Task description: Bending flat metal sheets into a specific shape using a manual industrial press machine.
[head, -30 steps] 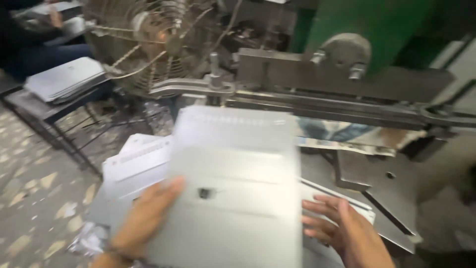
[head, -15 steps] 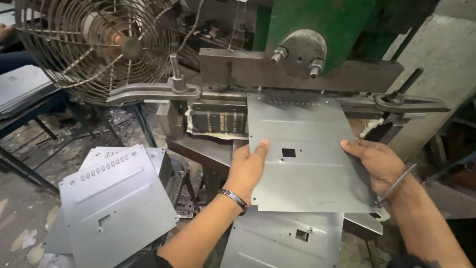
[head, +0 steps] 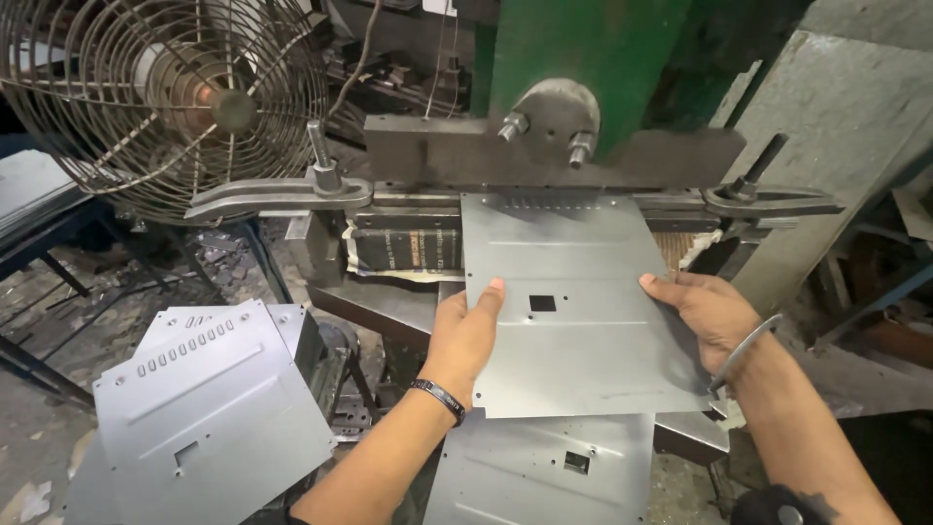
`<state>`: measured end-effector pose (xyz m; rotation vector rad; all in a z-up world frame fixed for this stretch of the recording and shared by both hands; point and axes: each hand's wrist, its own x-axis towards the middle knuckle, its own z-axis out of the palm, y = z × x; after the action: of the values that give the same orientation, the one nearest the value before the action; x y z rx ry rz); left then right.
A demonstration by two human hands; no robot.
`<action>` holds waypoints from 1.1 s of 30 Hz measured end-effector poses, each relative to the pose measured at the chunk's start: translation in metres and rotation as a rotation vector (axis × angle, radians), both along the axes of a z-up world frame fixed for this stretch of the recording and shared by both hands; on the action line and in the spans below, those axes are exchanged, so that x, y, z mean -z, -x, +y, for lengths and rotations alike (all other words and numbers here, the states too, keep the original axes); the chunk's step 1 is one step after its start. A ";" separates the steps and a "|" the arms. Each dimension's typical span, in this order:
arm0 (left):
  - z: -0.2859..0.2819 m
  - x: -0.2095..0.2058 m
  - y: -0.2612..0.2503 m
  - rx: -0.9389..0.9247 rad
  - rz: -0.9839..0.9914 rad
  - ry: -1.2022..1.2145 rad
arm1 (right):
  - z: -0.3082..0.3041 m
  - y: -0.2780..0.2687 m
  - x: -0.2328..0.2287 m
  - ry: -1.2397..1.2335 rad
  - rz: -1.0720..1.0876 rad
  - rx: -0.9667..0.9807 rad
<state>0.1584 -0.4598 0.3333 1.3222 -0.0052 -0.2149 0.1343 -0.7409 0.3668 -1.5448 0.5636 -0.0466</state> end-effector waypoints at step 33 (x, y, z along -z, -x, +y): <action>0.044 -0.006 0.015 -0.035 -0.234 -0.341 | 0.013 0.008 0.001 0.029 -0.090 0.007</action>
<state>0.1431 -0.4154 0.3388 1.6802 -0.1492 -0.0297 0.1258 -0.7278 0.3658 -1.5612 0.4993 -0.1293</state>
